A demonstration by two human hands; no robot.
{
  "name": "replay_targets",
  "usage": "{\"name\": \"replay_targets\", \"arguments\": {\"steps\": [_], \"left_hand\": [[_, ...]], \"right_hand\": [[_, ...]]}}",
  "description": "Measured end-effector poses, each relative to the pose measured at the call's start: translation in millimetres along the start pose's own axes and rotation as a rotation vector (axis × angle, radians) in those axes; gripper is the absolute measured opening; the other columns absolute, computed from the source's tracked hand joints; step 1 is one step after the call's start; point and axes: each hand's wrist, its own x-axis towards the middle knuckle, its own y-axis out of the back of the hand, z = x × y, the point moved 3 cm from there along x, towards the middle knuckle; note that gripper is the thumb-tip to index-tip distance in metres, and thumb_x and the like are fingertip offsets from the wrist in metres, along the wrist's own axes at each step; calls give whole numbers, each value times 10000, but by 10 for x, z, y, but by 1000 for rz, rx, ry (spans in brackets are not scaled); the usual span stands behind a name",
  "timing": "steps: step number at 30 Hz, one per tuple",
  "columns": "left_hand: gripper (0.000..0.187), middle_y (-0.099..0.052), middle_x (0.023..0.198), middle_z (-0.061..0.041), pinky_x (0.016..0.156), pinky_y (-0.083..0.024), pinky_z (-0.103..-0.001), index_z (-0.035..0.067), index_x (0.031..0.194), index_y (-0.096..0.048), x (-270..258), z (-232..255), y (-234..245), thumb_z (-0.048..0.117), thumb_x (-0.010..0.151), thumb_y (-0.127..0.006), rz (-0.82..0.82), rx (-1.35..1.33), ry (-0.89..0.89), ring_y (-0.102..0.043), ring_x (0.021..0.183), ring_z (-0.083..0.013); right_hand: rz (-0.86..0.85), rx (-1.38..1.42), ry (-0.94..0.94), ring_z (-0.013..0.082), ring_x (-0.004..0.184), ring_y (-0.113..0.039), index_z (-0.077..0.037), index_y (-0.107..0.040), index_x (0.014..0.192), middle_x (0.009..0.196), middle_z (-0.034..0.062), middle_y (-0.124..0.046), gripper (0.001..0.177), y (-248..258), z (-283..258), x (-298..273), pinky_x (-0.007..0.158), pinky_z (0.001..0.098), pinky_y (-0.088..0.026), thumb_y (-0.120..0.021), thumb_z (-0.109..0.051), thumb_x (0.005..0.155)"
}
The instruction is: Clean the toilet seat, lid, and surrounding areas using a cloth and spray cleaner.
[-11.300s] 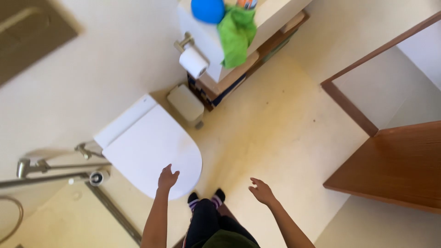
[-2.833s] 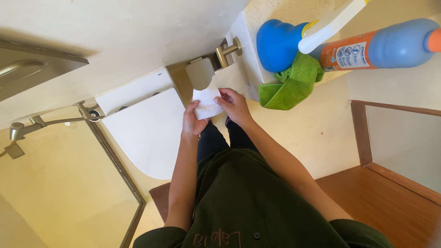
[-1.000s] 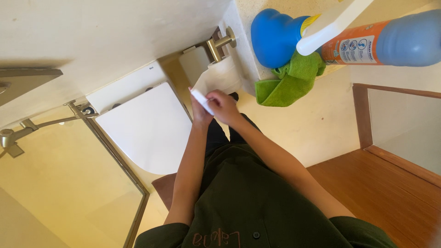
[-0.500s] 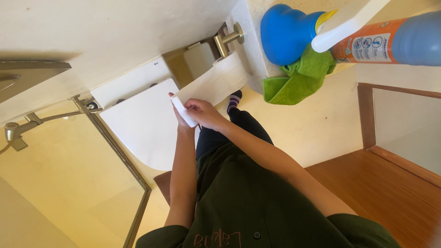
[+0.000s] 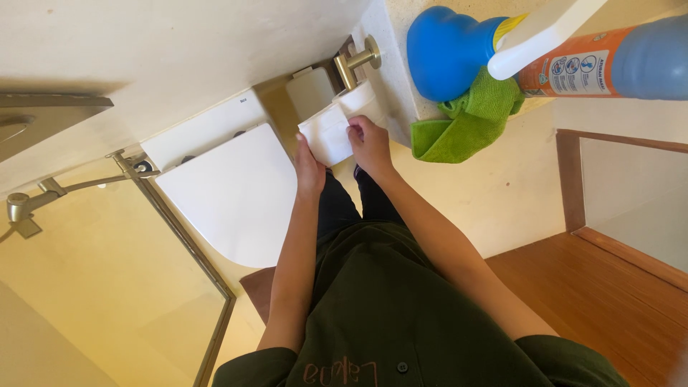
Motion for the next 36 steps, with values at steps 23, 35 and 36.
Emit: {"name": "replay_targets", "arguments": {"steps": [23, 35, 36], "left_hand": [[372, -624, 871, 4, 668, -461, -208, 8, 978, -626, -116, 6, 160, 342, 1137, -586, 226, 510, -316, -511, 764, -41], [374, -578, 863, 40, 701, -449, -217, 22, 989, -643, -184, 35, 133, 351, 1129, -534, 190, 602, -356, -490, 790, -26], [334, -565, 843, 57, 684, -418, -212, 36, 972, -648, -199, 61, 131, 319, 1112, -539, 192, 574, -315, -462, 772, -20]], "right_hand": [[-51, -186, -13, 324, 646, -706, -47, -681, 882, 707, 148, -703, 307, 48, -166, 29, 617, 424, -544, -705, -345, 951], [-39, -367, 109, 409, 705, -681, -92, -632, 1008, 732, 177, -696, 206, 110, -251, -9, 639, 525, -512, -616, -297, 1015], [-45, -396, 176, 399, 733, -687, -90, -624, 1037, 785, 167, -714, 192, 112, -269, -10, 646, 518, -517, -620, -282, 1024]]}}
